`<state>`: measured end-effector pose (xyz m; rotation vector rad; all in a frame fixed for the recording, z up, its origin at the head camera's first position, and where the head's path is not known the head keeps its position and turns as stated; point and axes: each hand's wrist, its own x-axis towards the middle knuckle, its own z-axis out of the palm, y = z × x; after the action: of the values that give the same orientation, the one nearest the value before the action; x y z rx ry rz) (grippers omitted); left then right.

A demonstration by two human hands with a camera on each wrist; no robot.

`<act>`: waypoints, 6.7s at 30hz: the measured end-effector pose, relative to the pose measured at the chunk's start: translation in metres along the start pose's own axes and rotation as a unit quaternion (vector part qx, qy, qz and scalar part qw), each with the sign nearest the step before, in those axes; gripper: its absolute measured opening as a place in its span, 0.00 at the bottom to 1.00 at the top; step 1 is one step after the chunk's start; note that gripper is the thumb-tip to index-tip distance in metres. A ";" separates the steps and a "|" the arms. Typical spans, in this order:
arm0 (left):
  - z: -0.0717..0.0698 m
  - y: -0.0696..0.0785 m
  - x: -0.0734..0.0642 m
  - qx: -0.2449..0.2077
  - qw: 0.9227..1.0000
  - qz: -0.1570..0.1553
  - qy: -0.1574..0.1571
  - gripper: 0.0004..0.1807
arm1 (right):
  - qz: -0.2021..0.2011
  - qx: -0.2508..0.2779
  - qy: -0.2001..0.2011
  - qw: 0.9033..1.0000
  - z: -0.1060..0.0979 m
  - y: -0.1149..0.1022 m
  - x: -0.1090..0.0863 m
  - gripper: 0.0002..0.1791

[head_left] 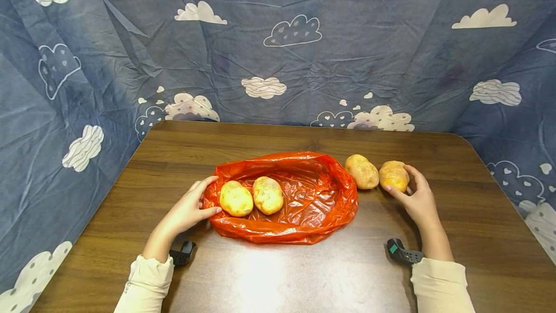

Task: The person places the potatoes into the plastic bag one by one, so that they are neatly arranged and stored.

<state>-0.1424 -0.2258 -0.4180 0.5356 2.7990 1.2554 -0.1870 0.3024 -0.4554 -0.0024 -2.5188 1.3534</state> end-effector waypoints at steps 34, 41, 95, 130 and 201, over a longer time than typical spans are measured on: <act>-0.002 -0.002 0.000 0.011 1.000 -0.003 -0.004 0.38 | -0.089 0.019 0.076 0.993 -0.004 -0.065 -0.007 0.38; -0.001 -0.002 0.000 0.009 1.000 -0.004 -0.003 0.38 | -0.141 0.047 0.068 0.986 -0.001 -0.094 -0.011 0.39; 0.000 0.001 0.002 0.011 1.000 -0.002 0.000 0.39 | -0.271 0.095 -0.153 0.946 0.090 -0.142 -0.040 0.38; 0.000 0.001 0.000 0.014 1.000 -0.008 0.001 0.38 | -0.215 0.117 -0.249 0.937 0.127 -0.130 -0.047 0.37; 0.001 0.000 0.002 0.015 1.000 0.002 -0.002 0.39 | -0.184 0.036 0.073 0.980 0.039 -0.091 -0.009 0.27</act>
<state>-0.1444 -0.2244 -0.4188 0.5436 2.8192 1.2144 -0.1761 0.2182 -0.4031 0.3474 -2.2097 1.2412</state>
